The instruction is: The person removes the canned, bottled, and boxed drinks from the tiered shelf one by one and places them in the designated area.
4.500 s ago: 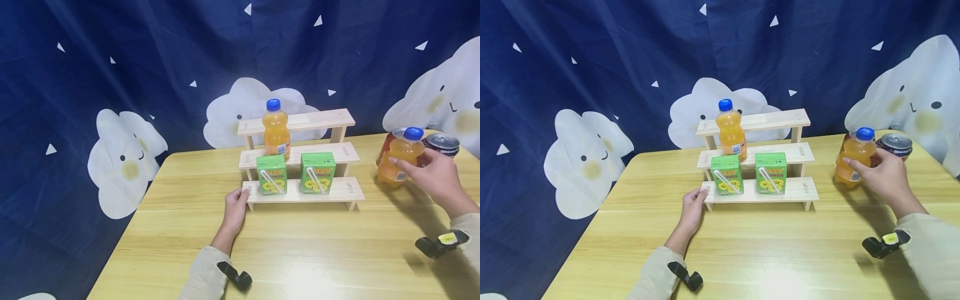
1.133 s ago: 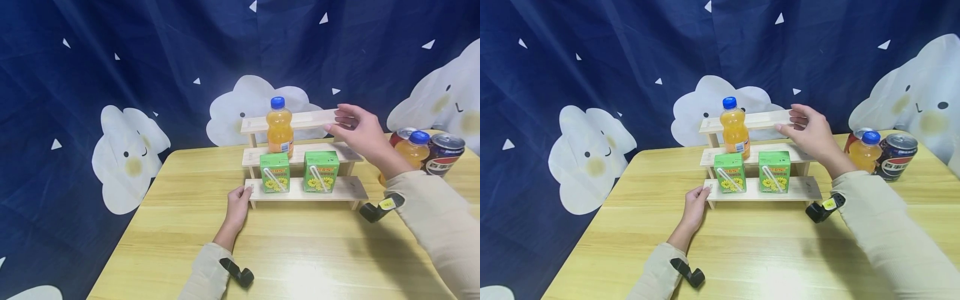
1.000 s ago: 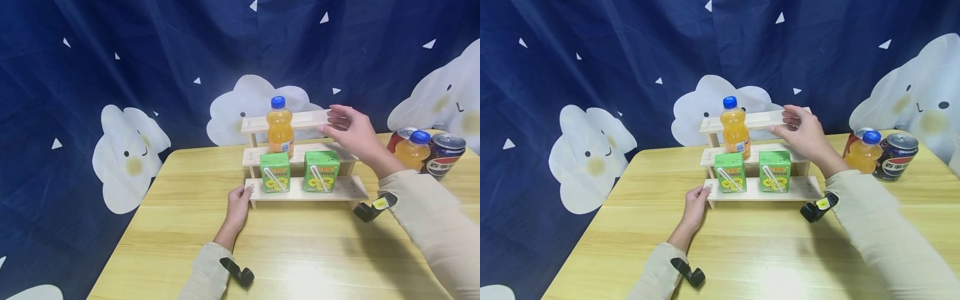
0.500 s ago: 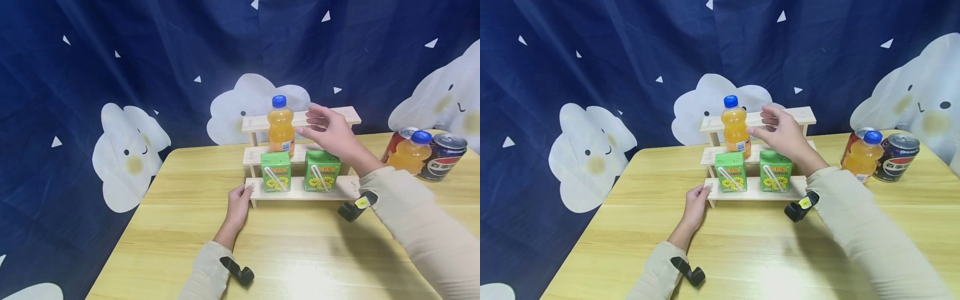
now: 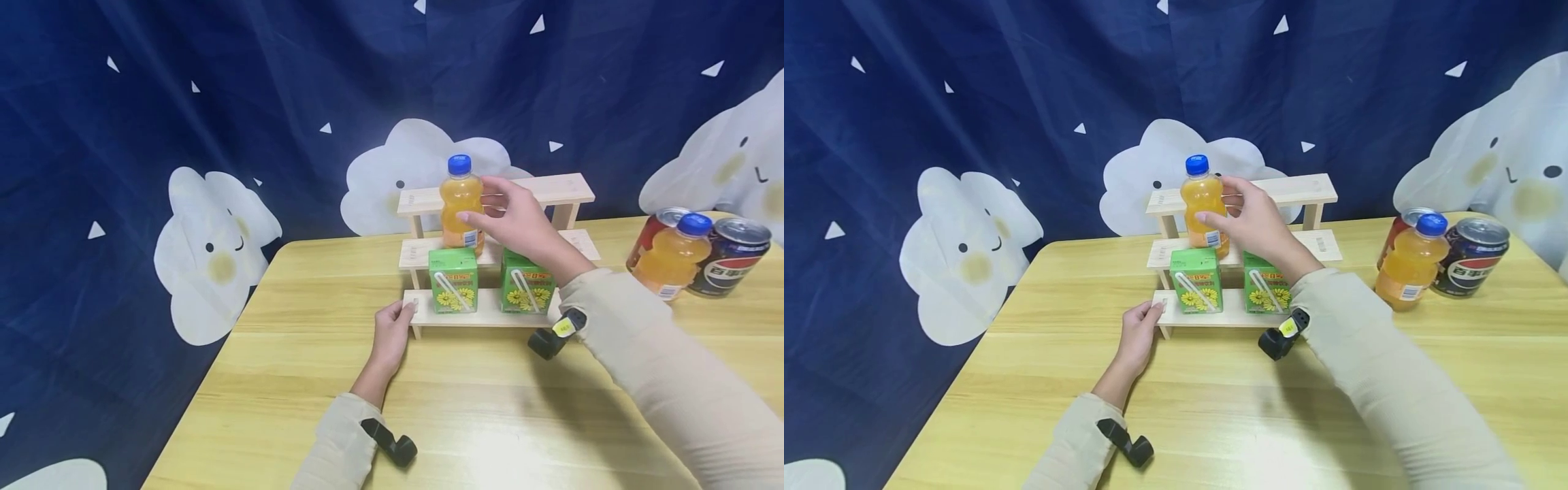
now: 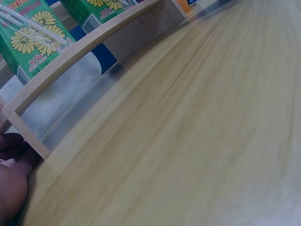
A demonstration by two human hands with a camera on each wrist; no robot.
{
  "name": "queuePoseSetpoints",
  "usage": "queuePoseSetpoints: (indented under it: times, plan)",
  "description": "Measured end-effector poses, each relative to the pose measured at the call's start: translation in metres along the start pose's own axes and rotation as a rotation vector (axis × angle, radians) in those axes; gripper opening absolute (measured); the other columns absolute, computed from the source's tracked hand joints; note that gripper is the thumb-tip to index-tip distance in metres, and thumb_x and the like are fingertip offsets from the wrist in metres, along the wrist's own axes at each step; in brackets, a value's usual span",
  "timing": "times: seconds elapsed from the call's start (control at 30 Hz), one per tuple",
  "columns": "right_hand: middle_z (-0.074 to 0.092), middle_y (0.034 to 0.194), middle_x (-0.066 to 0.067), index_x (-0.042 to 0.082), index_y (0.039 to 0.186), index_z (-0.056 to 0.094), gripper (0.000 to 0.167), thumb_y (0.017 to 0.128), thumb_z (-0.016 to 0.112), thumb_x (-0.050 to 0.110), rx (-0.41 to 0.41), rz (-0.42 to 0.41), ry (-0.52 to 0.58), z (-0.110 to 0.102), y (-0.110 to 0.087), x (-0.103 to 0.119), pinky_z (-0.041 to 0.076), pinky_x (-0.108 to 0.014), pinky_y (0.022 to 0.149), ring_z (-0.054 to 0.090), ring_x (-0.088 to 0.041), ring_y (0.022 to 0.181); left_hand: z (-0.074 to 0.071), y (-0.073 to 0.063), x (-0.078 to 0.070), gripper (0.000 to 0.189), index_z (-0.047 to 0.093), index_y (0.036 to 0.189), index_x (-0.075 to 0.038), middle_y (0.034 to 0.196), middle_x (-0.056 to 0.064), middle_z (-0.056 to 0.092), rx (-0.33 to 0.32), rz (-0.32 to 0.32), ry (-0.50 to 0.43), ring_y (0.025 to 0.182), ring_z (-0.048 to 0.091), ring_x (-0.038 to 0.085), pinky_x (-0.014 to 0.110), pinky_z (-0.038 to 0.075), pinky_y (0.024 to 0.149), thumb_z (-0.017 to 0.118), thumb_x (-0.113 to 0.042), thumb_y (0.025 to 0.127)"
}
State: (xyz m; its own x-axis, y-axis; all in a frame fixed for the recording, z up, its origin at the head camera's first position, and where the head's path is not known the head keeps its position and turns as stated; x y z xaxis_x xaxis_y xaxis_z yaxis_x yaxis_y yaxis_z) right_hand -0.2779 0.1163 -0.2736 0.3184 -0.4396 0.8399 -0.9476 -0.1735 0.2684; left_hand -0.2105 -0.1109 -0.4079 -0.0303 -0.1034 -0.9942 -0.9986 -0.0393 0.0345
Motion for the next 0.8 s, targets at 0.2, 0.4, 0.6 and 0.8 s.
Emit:
queuePoseSetpoints:
  times: [0.2,0.4,0.6,0.8]
  plan:
    - [0.048,0.139,-0.012,0.013,0.143,0.037,0.077,0.081,0.072,0.038,-0.005,-0.012,-0.03,0.005,0.005,0.001,0.043,-0.046,0.102,0.049,-0.031,0.125,0.001,-0.001,-0.001,0.03,0.061,0.113,0.01,0.108,0.022,0.066,0.001,0.009,0.008,0.096,0.061,0.017,0.027,0.051,0.089,0.05,-0.011,0.094]
    - [0.05,0.137,-0.01,0.015,0.143,0.037,0.076,0.08,0.073,0.036,0.0,-0.013,-0.069,0.01,0.01,0.002,0.043,-0.048,0.102,0.05,-0.029,0.123,0.001,-0.001,-0.001,0.029,0.062,0.112,0.009,0.107,0.022,0.066,0.001,0.011,0.016,0.094,0.06,0.015,0.027,0.051,0.088,0.05,-0.011,0.094]
    - [0.049,0.138,-0.008,0.016,0.144,0.035,0.075,0.082,0.072,0.034,0.014,-0.006,-0.087,0.011,0.011,0.003,0.041,-0.048,0.103,0.048,-0.03,0.126,0.0,-0.001,0.0,0.03,0.061,0.113,0.009,0.107,0.022,0.066,0.004,0.012,0.011,0.096,0.061,0.017,0.027,0.051,0.088,0.05,-0.011,0.095]
    - [0.051,0.136,-0.009,0.017,0.144,0.035,0.073,0.083,0.072,0.033,0.024,-0.012,-0.093,0.009,0.01,0.002,0.042,-0.047,0.103,0.048,-0.03,0.125,0.001,-0.001,0.0,0.03,0.062,0.113,0.009,0.106,0.022,0.066,-0.003,0.013,0.007,0.094,0.061,0.017,0.028,0.052,0.088,0.051,-0.011,0.094]
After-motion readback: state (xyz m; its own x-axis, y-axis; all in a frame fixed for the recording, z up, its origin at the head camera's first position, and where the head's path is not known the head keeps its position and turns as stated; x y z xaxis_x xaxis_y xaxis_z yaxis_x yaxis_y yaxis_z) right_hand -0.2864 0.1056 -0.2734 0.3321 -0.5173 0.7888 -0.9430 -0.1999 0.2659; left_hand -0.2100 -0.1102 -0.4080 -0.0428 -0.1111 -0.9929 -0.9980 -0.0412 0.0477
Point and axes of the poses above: each hand's wrist, its own y-axis towards the middle knuckle, its own z-axis out of the palm, x = y × z, the point moved 1 cm from there along y, towards the middle knuckle
